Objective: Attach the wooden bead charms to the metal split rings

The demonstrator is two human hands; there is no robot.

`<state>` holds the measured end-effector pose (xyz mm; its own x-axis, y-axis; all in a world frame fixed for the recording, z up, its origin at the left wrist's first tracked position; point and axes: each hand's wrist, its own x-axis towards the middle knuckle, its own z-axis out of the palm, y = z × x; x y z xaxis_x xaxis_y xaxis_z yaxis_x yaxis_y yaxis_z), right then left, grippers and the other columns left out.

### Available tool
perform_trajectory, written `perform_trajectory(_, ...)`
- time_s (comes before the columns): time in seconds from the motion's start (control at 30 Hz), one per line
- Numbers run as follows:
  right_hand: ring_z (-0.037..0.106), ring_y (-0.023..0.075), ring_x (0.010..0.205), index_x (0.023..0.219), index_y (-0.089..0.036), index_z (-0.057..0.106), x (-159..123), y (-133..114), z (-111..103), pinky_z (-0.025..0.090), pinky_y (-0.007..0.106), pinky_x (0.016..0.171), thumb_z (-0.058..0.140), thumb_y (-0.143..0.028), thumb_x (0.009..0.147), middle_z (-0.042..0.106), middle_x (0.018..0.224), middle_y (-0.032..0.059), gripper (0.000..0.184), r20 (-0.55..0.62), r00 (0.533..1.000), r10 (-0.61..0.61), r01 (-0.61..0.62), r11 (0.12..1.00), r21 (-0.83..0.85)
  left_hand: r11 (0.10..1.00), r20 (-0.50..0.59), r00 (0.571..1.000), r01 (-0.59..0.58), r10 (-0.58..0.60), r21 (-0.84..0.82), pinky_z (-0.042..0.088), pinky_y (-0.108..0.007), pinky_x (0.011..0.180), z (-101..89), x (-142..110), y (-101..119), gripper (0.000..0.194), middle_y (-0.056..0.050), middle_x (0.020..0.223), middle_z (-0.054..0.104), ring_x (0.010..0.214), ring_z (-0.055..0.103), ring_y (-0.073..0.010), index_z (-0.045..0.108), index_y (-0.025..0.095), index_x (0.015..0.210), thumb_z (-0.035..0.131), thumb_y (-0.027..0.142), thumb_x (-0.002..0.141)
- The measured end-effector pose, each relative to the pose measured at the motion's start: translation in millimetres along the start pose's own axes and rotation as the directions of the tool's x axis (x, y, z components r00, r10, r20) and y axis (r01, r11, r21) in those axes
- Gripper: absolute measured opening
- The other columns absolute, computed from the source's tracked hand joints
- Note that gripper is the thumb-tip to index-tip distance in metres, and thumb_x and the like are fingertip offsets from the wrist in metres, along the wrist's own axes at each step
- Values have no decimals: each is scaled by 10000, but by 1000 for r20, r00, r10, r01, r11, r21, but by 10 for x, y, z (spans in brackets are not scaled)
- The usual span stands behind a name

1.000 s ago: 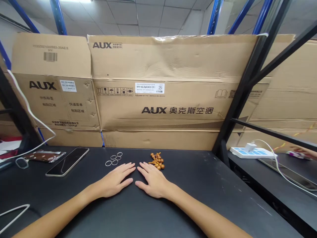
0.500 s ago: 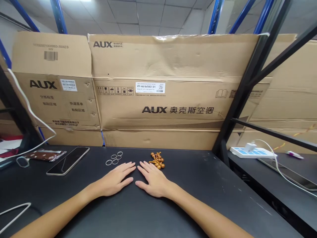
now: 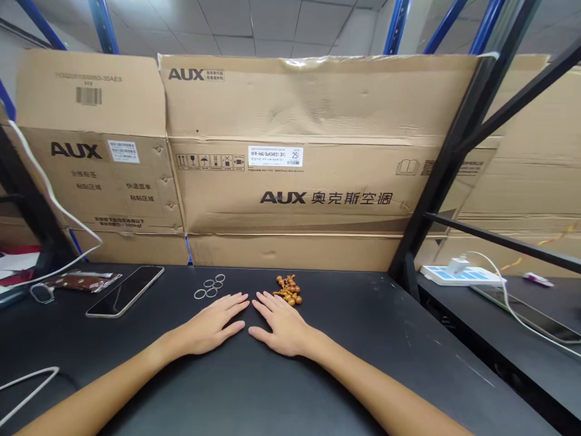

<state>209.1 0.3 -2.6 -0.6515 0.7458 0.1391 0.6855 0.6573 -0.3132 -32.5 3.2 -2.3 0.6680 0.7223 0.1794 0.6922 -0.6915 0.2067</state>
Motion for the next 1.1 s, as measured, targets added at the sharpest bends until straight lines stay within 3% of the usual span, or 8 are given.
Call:
perform_trajectory(0.9, 220, 267, 1399, 1442, -190, 338, -10, 4, 6, 209, 451, 1143, 372, -589, 918, 262, 1514, 91, 659, -40, 999, -12, 11, 1000, -11, 1000, 14, 1000, 26, -26, 15, 236, -417, 1138, -30, 15, 52, 560, -83, 1494, 333, 1382, 285, -241, 393, 207, 1414, 289, 526, 966)
perform_trajectory(1.0, 274, 268, 1379, 1412, -176, 396, -20, -8, 15, 248, 439, 1127, 393, -559, 921, 321, 1491, 109, 623, -78, 997, -26, 24, 999, -32, 995, -33, 996, 83, -82, 55, 200, -448, 1144, 20, 12, 55, 599, -103, 1498, 321, 1397, 240, -265, 402, 194, 1409, 280, 563, 953)
perform_trajectory(1.1, 349, 275, 1336, 1339, -157, 498, -30, -25, 34, 288, 436, 1101, 445, -492, 915, 445, 1415, 128, 543, -175, 984, -24, 11, 997, -79, 972, -88, 975, 214, -206, 100, 201, -514, 1123, 89, 12, 46, 704, -180, 1487, 314, 1393, 211, -342, 417, 115, 1395, 287, 621, 923)
